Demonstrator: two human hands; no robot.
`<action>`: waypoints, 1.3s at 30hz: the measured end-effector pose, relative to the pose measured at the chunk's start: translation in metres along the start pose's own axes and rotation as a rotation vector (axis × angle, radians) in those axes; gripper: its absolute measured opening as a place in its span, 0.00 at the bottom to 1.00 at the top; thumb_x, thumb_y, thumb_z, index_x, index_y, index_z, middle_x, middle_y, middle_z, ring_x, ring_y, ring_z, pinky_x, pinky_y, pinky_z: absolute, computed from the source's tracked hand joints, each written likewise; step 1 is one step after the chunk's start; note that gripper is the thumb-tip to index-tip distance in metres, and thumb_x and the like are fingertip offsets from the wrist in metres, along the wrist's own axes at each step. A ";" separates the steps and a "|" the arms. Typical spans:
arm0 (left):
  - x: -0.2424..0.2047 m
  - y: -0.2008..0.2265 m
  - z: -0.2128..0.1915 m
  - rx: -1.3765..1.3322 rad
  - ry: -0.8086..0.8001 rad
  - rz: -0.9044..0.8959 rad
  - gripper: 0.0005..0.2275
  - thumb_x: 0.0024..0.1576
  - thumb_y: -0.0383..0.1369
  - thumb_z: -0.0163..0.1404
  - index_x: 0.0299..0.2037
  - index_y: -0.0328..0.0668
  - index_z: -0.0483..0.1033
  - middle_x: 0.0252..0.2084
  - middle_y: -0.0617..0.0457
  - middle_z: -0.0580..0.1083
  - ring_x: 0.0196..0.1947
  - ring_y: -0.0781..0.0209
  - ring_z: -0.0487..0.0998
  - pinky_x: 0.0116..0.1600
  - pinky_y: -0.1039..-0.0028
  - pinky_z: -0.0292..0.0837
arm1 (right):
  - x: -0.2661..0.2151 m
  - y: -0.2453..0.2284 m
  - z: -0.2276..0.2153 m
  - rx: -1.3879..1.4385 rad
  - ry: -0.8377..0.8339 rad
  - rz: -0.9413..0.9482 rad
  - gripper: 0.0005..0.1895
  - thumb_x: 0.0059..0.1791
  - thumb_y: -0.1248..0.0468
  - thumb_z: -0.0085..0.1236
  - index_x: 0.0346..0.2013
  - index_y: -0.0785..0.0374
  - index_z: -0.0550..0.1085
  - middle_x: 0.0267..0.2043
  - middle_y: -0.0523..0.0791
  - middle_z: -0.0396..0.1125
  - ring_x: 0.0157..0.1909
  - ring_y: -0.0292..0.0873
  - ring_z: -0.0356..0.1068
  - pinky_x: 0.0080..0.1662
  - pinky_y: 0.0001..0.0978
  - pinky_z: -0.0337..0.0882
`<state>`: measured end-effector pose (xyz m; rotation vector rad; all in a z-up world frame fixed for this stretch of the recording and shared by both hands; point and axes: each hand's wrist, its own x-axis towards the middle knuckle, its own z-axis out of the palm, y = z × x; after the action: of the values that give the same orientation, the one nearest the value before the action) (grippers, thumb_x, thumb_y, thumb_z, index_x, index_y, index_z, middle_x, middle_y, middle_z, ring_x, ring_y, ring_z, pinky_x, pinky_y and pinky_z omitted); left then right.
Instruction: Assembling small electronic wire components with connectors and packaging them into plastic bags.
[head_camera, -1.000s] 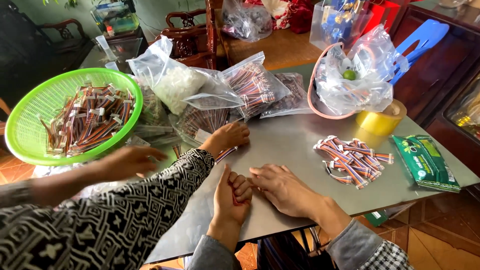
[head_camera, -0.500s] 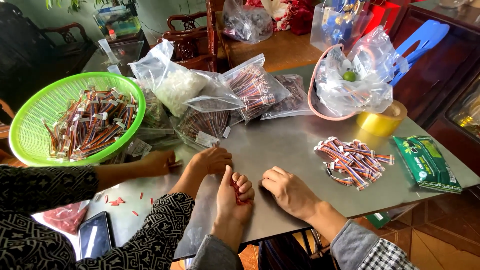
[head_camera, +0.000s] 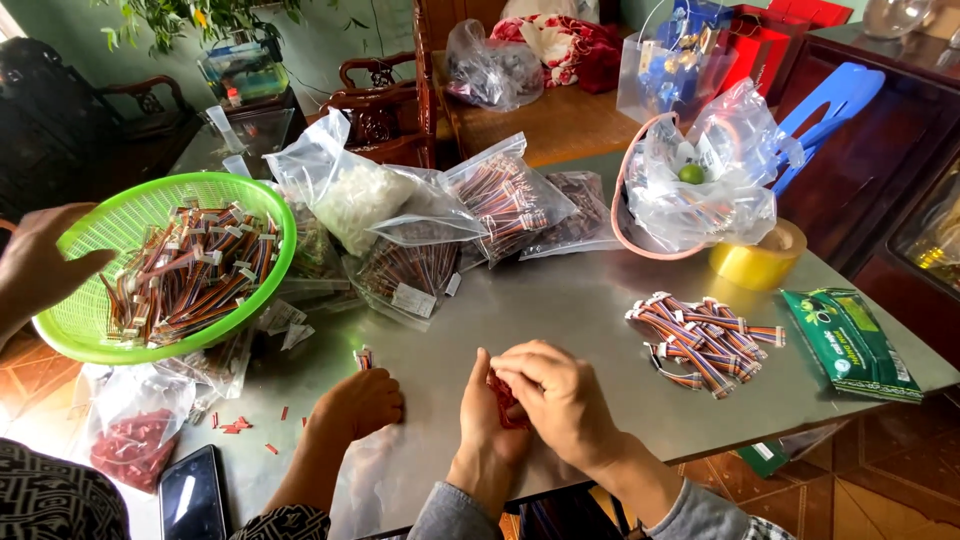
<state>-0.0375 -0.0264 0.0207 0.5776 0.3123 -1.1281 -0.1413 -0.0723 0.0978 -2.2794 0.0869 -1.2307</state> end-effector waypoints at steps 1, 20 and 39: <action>0.000 0.000 -0.002 0.002 0.000 0.001 0.23 0.64 0.56 0.48 0.21 0.55 0.63 0.15 0.65 0.57 0.10 0.74 0.52 0.15 0.83 0.43 | -0.002 0.002 0.001 0.001 0.002 0.000 0.08 0.49 0.72 0.60 0.41 0.63 0.81 0.41 0.45 0.76 0.40 0.41 0.78 0.43 0.28 0.78; -0.011 0.026 -0.017 -0.073 -0.243 0.020 0.22 0.65 0.46 0.48 0.21 0.55 0.53 0.19 0.65 0.45 0.15 0.74 0.40 0.14 0.86 0.31 | -0.004 0.051 -0.056 -0.148 -0.500 0.468 0.22 0.38 0.62 0.73 0.46 0.54 0.80 0.41 0.38 0.69 0.30 0.33 0.71 0.39 0.25 0.72; -0.013 0.028 -0.013 -0.053 -0.250 0.056 0.25 0.66 0.47 0.47 0.19 0.57 0.48 0.18 0.65 0.42 0.14 0.75 0.39 0.15 0.84 0.28 | -0.029 0.081 -0.008 -0.219 -0.413 0.243 0.01 0.49 0.66 0.57 0.33 0.55 0.75 0.37 0.42 0.70 0.34 0.50 0.74 0.39 0.44 0.70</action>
<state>-0.0166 0.0000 0.0244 0.3910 0.1096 -1.1207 -0.1488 -0.1357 0.0393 -2.5725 0.3487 -0.6390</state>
